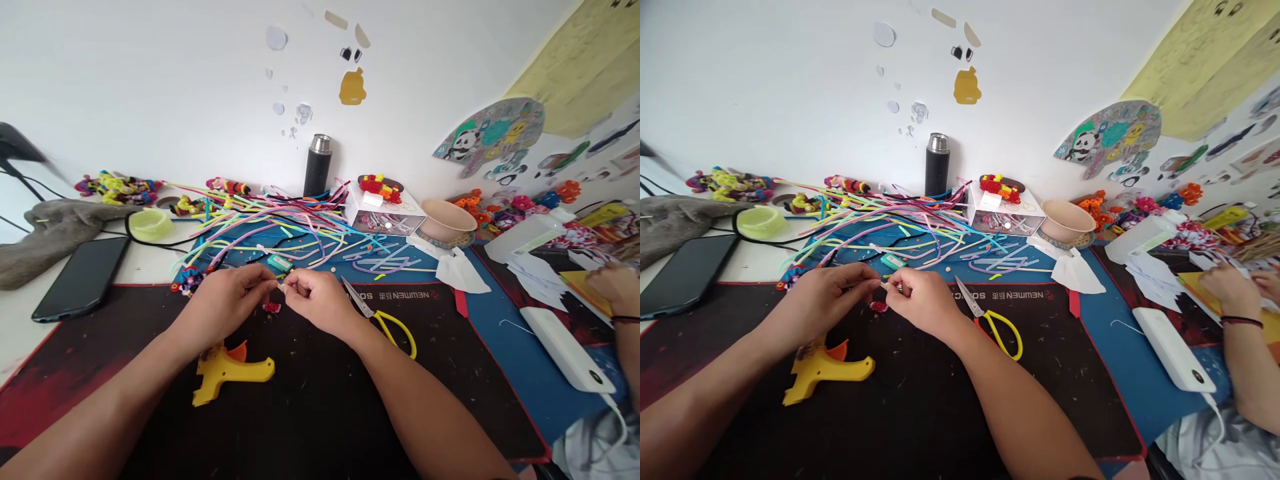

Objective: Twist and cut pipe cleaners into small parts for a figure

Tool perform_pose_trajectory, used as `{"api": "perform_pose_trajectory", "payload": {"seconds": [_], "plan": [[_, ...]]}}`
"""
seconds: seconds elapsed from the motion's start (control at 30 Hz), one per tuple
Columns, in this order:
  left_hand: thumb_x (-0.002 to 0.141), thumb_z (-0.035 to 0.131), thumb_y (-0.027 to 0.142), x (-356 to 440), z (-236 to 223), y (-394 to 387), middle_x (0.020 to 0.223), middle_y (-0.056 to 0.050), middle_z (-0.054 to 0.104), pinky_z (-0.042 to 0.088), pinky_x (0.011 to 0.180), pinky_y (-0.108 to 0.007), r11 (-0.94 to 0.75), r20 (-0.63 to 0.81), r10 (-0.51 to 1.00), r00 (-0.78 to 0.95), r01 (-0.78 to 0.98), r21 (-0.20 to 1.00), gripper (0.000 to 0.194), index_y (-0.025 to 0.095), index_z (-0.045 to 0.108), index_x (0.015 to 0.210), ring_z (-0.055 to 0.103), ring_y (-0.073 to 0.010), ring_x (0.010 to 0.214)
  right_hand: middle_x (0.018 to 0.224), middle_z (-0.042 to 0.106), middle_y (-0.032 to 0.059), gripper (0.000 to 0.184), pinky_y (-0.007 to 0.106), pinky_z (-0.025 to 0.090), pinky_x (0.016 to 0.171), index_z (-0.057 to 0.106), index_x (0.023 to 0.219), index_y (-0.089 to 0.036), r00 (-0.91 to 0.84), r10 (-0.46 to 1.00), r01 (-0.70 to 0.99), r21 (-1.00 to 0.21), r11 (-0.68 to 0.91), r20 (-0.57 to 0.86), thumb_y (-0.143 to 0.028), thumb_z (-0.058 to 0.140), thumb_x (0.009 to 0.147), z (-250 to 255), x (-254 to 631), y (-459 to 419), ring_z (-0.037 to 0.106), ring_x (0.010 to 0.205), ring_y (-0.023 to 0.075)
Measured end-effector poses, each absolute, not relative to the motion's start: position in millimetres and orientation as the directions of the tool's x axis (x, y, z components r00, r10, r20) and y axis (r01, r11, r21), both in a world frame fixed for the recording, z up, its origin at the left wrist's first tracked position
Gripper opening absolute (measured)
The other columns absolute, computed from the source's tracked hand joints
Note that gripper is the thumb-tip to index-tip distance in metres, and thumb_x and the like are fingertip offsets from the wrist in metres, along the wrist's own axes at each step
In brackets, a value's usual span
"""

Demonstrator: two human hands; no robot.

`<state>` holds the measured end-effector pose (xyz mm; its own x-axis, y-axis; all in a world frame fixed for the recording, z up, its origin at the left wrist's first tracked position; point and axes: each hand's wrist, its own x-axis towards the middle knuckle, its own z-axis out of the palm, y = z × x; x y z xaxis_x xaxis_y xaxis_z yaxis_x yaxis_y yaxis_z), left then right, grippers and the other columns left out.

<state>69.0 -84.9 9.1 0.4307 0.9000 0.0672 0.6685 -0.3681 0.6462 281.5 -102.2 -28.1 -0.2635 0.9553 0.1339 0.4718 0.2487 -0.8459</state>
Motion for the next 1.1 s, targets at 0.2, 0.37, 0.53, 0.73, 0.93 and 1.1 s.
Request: {"api": "perform_pose_trajectory", "payload": {"seconds": [0.2, 0.37, 0.53, 0.73, 0.93, 1.1], "plan": [[0.1, 0.053, 0.055, 72.2, 7.1, -84.3, 0.078, -0.002, 0.077, 0.044, 0.067, -0.032, -0.316, 0.025, 0.9, 0.435, 0.612, 0.724, 0.038, 0.024, 0.072, 0.09, 0.069, -0.0234, 0.071, 0.063, 0.052, -0.0055, 0.013, 0.027, 0.032, 0.055, 0.069, 0.089, -0.021, -0.245, 0.967, 0.383, -0.909, 0.165, 0.072, -0.031, 0.066, 0.097, -29.5, 282.4, -101.4, 0.046, 0.057, 0.0124], [0.102, 0.056, 0.062, 71.4, 6.6, -84.8, 0.078, -0.002, 0.077, 0.048, 0.066, -0.032, -0.192, -0.041, 0.895, 0.443, 0.468, 0.863, 0.041, 0.023, 0.068, 0.092, 0.067, -0.0212, 0.068, 0.06, 0.052, -0.0077, 0.026, 0.025, 0.037, 0.048, 0.067, 0.099, -0.021, -0.224, 0.975, 0.147, -0.988, 0.044, 0.01, -0.047, 0.065, 0.099, -26.2, 281.5, -100.2, 0.047, 0.048, 0.0115], [0.101, 0.058, 0.067, 71.8, 3.5, -84.5, 0.08, -0.003, 0.079, 0.053, 0.069, -0.033, -0.113, -0.08, 0.873, 0.482, 0.358, 0.927, 0.046, 0.022, 0.064, 0.097, 0.068, -0.02, 0.067, 0.06, 0.054, -0.0086, 0.031, 0.024, 0.04, 0.044, 0.067, 0.103, -0.02, -0.229, 0.973, 0.041, -0.999, 0.01, 0.0, -0.05, 0.069, 0.097, -26.2, 281.3, -98.6, 0.048, 0.045, 0.0107], [0.099, 0.065, 0.066, 69.3, -3.5, -81.9, 0.084, -0.002, 0.078, 0.053, 0.07, -0.031, -0.107, -0.097, 0.857, 0.506, 0.359, 0.927, 0.044, 0.022, 0.069, 0.097, 0.068, -0.0201, 0.073, 0.06, 0.054, -0.0087, 0.028, 0.023, 0.036, 0.044, 0.068, 0.097, -0.02, -0.209, 0.978, 0.089, -0.996, 0.033, 0.014, -0.048, 0.069, 0.098, -26.9, 282.0, -99.9, 0.047, 0.043, 0.0084], [0.097, 0.068, 0.066, 67.0, 1.4, -78.4, 0.079, -0.002, 0.077, 0.052, 0.068, -0.03, -0.082, -0.111, 0.858, 0.501, 0.348, 0.934, 0.044, 0.022, 0.072, 0.093, 0.067, -0.0188, 0.069, 0.059, 0.054, -0.0084, 0.03, 0.024, 0.035, 0.044, 0.07, 0.099, -0.02, -0.223, 0.975, 0.066, -0.998, 0.024, 0.009, -0.049, 0.068, 0.097, -22.8, 282.0, -99.1, 0.046, 0.042, 0.009], [0.092, 0.071, 0.071, 66.7, 5.2, -76.3, 0.075, -0.003, 0.079, 0.049, 0.064, -0.029, -0.008, -0.128, 0.869, 0.477, 0.273, 0.962, 0.05, 0.021, 0.069, 0.087, 0.064, -0.017, 0.062, 0.052, 0.05, -0.0098, 0.037, 0.024, 0.032, 0.043, 0.07, 0.098, -0.02, -0.148, 0.989, 0.005, -1.0, 0.01, 0.01, -0.056, 0.07, 0.095, -21.1, 285.4, -94.8, 0.042, 0.04, 0.0092]]}}
